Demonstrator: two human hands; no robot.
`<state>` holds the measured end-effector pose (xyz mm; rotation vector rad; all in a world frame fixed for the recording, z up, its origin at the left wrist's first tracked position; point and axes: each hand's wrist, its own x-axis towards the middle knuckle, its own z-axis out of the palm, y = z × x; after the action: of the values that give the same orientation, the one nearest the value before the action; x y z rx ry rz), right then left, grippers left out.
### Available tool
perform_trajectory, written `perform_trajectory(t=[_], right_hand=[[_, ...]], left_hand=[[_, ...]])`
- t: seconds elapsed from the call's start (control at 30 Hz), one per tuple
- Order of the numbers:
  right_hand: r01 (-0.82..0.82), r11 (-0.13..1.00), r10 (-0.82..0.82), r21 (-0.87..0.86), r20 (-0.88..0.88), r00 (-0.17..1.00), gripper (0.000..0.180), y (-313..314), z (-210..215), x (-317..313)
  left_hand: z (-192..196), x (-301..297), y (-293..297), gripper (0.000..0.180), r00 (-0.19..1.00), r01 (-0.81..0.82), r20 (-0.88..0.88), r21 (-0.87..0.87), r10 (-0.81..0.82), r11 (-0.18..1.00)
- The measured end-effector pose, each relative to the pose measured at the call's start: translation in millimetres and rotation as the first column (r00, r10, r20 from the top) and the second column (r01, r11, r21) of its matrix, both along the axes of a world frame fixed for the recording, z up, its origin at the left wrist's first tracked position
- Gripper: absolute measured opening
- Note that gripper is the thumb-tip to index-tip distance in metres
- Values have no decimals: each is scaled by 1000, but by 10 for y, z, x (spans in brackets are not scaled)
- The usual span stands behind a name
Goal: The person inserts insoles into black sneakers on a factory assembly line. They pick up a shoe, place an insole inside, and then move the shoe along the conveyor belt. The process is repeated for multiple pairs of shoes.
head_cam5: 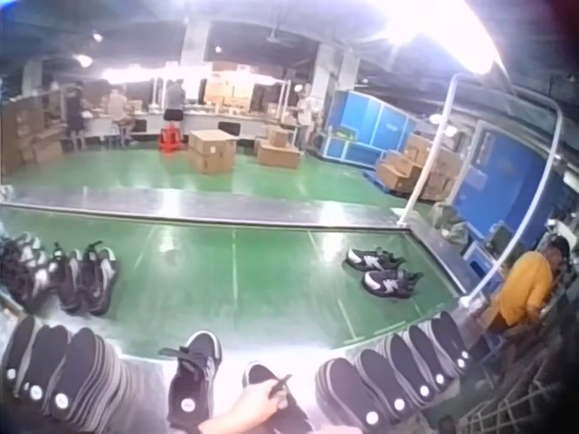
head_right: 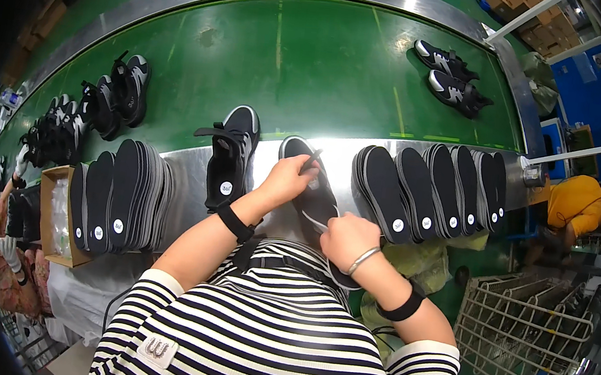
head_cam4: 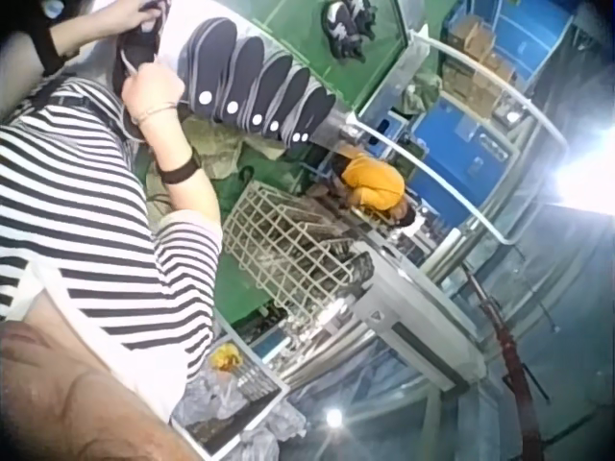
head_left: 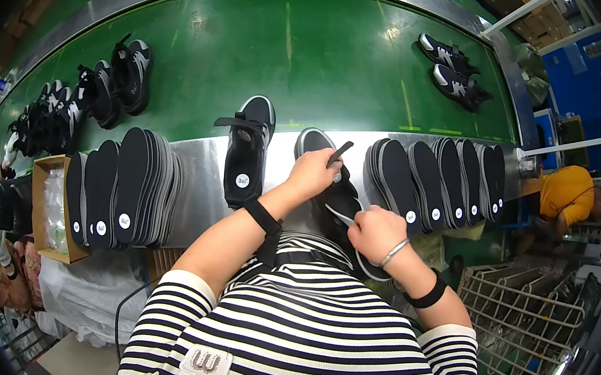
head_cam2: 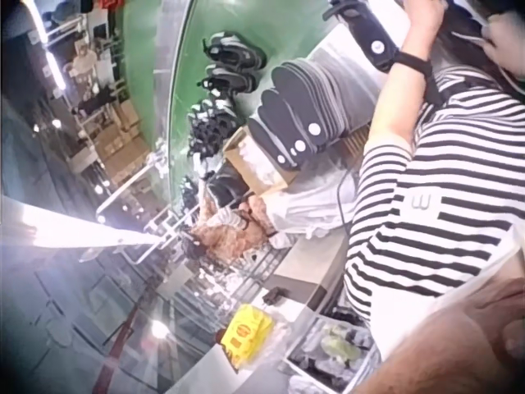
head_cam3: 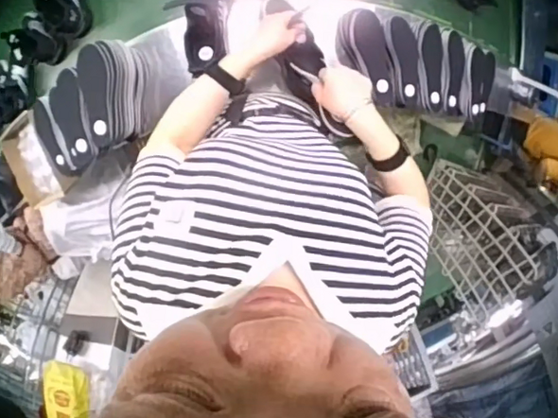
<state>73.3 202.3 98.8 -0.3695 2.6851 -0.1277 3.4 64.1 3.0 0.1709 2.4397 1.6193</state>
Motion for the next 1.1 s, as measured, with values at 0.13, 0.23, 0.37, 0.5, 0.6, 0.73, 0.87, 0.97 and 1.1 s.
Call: perform_trajectory(t=[0.13, 0.23, 0.37, 0.5, 0.6, 0.73, 0.87, 0.97, 1.1], right_hand=[[18, 1000, -20, -9, -236, 972, 14, -149, -506, 39], [58, 998, -62, -26, -184, 981, 14, -205, -665, -175], [-19, 994, 24, 103, -48, 999, 32, -121, -269, -8], [-43, 981, 39, 191, 25, 999, 26, -29, -17, 47], [-112, 987, 120, 111, -71, 990, 16, -23, -211, -13], [-26, 995, 25, 95, 8, 1000, 13, -189, -833, -270], [-45, 989, -1, 143, 303, 953, 19, -256, -827, -471], [-215, 952, 86, 219, 482, 872, 22, -277, -729, -570], [-132, 930, -27, 342, 422, 906, 20, -434, -563, -525]], left_hand=[[63, -26, 26, 18, 999, 47, 3, -17, -47, 999], [60, -11, 10, 19, 999, 50, 8, -46, -50, 998], [28, -1, 1, 20, 999, -5, -45, -70, 2, 998], [36, 13, -23, 20, 1000, -21, -14, -36, 21, 999], [60, -10, -20, 19, 999, -23, 40, -2, 23, 1000], [37, -28, 6, 20, 992, -19, 124, 40, 14, 999], [-131, -5, -10, 21, 997, -65, 49, 139, 59, 988], [-111, -7, 18, 21, 996, -53, 83, 138, 42, 989], [11, 6, -2, 21, 995, -29, 98, 52, 24, 998]])
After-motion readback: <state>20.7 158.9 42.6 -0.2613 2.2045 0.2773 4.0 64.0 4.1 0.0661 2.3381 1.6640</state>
